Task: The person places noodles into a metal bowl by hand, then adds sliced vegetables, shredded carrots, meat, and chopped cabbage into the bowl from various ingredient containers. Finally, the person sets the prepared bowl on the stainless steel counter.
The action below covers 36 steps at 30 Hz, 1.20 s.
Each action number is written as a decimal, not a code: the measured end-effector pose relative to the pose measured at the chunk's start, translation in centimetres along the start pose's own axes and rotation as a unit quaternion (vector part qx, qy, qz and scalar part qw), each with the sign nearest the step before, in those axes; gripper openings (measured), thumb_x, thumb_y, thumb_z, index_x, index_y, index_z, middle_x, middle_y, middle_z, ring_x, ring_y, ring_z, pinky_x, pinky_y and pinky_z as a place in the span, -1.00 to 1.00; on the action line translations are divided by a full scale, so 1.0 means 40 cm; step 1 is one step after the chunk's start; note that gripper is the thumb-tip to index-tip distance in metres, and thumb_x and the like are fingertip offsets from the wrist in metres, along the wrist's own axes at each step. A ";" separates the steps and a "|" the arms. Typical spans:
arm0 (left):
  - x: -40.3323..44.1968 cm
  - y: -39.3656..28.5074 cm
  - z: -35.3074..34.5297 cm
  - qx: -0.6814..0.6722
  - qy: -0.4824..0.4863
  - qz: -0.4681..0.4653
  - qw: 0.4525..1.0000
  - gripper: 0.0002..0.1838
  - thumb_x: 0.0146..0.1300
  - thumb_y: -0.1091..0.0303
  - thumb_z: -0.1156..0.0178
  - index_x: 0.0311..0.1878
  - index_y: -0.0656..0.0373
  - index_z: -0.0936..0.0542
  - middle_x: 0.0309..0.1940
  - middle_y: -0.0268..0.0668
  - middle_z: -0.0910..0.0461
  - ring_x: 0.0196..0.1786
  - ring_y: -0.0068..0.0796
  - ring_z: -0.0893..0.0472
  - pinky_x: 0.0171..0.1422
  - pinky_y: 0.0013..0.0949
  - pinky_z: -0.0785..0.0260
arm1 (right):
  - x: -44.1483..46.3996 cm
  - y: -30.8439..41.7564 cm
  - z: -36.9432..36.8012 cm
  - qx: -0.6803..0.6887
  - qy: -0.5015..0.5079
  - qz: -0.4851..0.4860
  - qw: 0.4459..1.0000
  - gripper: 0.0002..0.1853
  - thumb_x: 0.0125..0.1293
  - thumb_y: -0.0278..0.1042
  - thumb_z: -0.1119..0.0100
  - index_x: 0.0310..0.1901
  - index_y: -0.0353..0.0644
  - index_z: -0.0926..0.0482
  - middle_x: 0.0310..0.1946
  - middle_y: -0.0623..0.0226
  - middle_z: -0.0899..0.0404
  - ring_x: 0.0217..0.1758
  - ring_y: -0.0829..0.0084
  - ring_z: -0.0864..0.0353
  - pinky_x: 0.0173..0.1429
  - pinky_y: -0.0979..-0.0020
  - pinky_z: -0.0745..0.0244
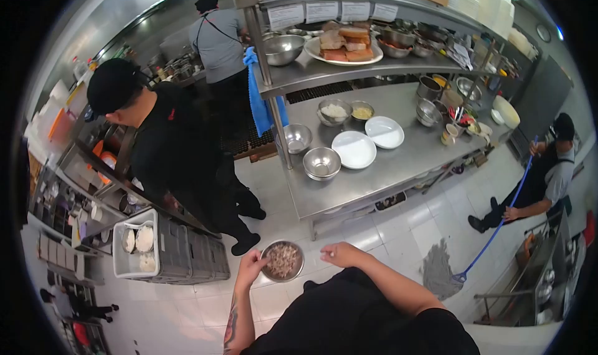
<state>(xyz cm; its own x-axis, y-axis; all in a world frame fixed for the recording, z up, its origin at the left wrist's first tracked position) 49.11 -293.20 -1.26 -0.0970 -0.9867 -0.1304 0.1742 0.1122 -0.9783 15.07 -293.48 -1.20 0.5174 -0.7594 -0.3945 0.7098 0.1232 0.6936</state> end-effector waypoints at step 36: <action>0.208 -0.171 -0.610 -0.119 -0.067 0.174 0.975 -0.79 0.48 0.23 -0.15 -0.10 0.20 -0.56 0.16 -0.18 -0.61 0.11 -0.45 -0.60 0.08 -0.39 -0.48 | 0.498 -0.927 1.335 0.580 -0.501 0.009 0.642 -0.65 0.26 -0.43 -0.27 0.01 -0.28 -0.36 -0.25 0.08 -0.61 -0.44 0.20 -0.70 -0.43 0.29 -0.70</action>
<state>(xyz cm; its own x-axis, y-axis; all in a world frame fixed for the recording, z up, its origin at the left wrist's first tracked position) 23.21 -299.30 0.42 0.0595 -0.8888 -0.4544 -0.0610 0.4512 -0.8904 -26.47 -347.28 -2.58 -0.4588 -0.8665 -0.1967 -0.4265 0.0206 0.9043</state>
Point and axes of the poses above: each hand's wrist, its own x-axis towards the middle knuckle, its own z-axis out of the back of the hand, y = z × x, the point moved 2 cm from there along x, towards the middle knuckle
